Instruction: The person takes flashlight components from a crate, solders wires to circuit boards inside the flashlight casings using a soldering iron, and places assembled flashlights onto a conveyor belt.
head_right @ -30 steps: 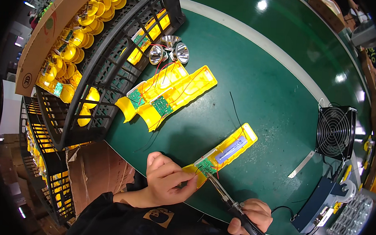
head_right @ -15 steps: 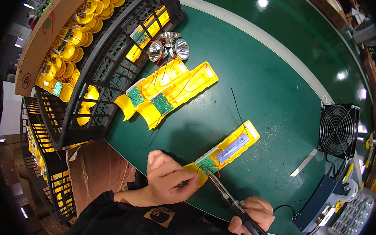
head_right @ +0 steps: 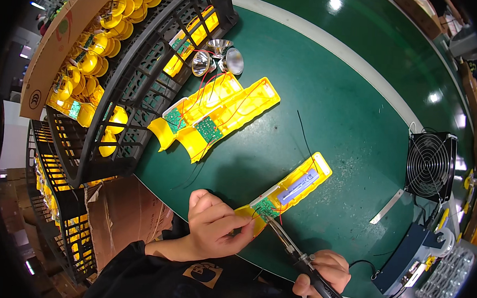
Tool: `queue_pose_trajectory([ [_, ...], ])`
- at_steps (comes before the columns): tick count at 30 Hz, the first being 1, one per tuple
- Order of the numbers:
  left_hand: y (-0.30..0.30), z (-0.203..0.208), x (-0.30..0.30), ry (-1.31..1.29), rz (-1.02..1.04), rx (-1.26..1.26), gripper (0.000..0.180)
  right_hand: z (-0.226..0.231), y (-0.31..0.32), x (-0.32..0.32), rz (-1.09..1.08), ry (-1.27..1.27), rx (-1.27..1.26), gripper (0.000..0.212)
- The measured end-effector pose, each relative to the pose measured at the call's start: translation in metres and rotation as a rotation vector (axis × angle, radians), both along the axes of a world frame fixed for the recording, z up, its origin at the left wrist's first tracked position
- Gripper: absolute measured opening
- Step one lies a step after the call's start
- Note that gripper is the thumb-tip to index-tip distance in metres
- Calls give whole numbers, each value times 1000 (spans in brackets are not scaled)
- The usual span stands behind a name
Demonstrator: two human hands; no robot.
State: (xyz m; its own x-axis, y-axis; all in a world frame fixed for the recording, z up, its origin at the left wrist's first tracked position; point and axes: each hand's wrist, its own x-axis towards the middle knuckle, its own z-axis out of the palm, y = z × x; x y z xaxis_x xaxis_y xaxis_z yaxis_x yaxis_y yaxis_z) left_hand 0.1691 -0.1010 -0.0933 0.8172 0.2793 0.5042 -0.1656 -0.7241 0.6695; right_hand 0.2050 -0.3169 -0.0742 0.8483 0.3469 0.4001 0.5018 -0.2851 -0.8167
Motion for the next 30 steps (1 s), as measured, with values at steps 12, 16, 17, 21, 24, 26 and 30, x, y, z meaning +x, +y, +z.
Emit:
queue_pose_trajectory([
  [12, 1, 0, 0, 4, -1, -6, 19, 0, 5, 1, -28, -23, 30, 42],
  [16, 1, 0, 1, 8, -9, -5, 19, 0, 4, 0, -5, 3, 10, 44],
  [17, 1, 1, 1, 9, -9, -5, 19, 0, 4, 0, -5, 4, 10, 44],
  [21, 0, 1, 1, 7, -3, -8, 20, 2, 4, 1, -31, 5, 6, 43],
  [24, 0, 2, 0, 21, 0, -5, 18, 1, 7, 2, -58, -4, 42, 41],
  [26, 0, 2, 0, 38, 3, 0, 16, 1, 6, 1, -61, -6, 61, 41],
  [30, 0, 2, -1, 43, 7, -3, 16, 1, 8, 1, -35, -1, 34, 43],
])
